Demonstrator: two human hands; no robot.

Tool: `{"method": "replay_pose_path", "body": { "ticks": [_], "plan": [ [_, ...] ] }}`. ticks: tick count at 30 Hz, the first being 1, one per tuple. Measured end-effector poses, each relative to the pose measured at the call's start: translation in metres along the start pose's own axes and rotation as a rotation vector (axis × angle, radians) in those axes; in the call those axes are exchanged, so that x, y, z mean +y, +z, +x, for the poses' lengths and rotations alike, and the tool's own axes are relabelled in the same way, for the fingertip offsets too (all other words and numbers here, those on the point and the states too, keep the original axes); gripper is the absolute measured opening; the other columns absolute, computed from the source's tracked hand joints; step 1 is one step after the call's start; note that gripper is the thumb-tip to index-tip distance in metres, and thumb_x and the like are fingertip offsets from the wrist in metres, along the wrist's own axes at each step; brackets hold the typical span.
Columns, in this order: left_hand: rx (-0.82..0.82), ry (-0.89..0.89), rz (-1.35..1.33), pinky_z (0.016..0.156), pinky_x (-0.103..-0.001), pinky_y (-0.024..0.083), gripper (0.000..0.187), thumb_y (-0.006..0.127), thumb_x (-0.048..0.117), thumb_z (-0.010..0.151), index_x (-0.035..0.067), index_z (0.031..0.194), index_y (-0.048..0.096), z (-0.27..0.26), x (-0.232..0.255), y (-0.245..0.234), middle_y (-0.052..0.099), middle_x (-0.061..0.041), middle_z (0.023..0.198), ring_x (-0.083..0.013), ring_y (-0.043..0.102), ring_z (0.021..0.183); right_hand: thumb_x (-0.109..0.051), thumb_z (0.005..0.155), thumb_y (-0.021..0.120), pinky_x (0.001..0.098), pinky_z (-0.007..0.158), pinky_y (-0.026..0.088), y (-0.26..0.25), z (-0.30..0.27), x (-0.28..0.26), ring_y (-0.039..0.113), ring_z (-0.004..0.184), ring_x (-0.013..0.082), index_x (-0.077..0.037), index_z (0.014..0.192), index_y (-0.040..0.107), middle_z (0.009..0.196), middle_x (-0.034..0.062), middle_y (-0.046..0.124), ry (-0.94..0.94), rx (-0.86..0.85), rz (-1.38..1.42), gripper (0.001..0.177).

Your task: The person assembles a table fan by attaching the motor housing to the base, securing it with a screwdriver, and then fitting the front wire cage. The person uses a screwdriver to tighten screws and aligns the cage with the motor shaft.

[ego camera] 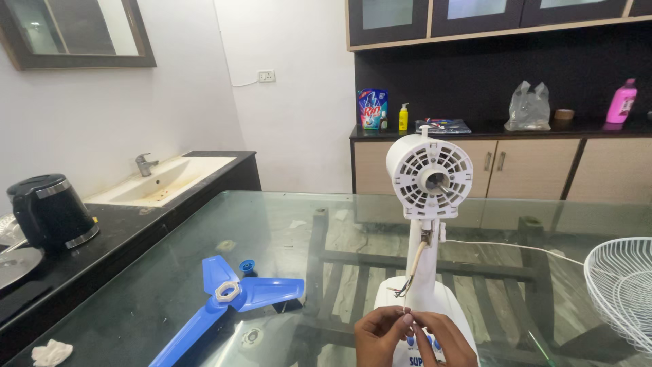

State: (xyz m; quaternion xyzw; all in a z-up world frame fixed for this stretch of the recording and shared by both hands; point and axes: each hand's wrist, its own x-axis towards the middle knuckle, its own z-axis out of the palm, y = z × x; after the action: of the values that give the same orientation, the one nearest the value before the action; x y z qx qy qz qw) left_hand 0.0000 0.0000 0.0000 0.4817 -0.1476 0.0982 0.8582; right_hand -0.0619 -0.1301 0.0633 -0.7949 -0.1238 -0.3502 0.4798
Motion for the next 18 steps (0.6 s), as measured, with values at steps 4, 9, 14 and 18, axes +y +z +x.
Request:
{"method": "replay_pose_path", "body": {
  "ticks": [4, 9, 14, 18],
  "plan": [
    [-0.015, -0.027, -0.013, 0.066, -0.03, 0.059, 0.027, 0.082, -0.004, 0.082, -0.008, 0.107, 0.072, 0.001, 0.015, 0.003, 0.08, -0.016, 0.087, -0.0177, 0.075, 0.074, -0.003, 0.078, 0.077, 0.0328, 0.073, 0.065, 0.004, -0.002, 0.008, 0.081, 0.089, 0.016, -0.01, 0.101, 0.078, 0.095, 0.0049, 0.079, 0.016, 0.005, -0.035, 0.024],
    [-0.021, -0.096, 0.03, 0.066, -0.029, 0.059, 0.03, 0.082, -0.003, 0.081, -0.007, 0.11, 0.073, 0.0, 0.025, 0.003, 0.079, -0.017, 0.082, -0.0174, 0.073, 0.072, -0.004, 0.077, 0.079, 0.0302, 0.069, 0.061, 0.005, -0.002, 0.026, 0.076, 0.086, 0.016, -0.01, 0.095, 0.079, 0.092, 0.0045, 0.077, -0.064, 0.002, -0.014, 0.02],
    [-0.081, -0.136, 0.002, 0.076, -0.032, 0.063, 0.031, 0.081, -0.001, 0.083, -0.007, 0.112, 0.071, -0.002, 0.027, -0.003, 0.081, -0.018, 0.086, -0.0181, 0.076, 0.079, -0.006, 0.073, 0.082, 0.0299, 0.069, 0.061, 0.004, -0.002, 0.043, 0.08, 0.086, 0.0151, -0.011, 0.092, 0.08, 0.091, 0.0042, 0.076, -0.198, -0.036, -0.092, 0.02],
    [-0.13, -0.092, 0.037, 0.079, -0.031, 0.063, 0.03, 0.081, -0.001, 0.085, -0.008, 0.112, 0.07, -0.002, 0.027, -0.01, 0.08, -0.02, 0.087, -0.0191, 0.077, 0.082, -0.005, 0.071, 0.084, 0.0287, 0.065, 0.061, 0.008, -0.004, 0.047, 0.081, 0.08, 0.0141, -0.009, 0.088, 0.08, 0.086, 0.0039, 0.077, -0.237, 0.006, -0.045, 0.018]
  ]
}}
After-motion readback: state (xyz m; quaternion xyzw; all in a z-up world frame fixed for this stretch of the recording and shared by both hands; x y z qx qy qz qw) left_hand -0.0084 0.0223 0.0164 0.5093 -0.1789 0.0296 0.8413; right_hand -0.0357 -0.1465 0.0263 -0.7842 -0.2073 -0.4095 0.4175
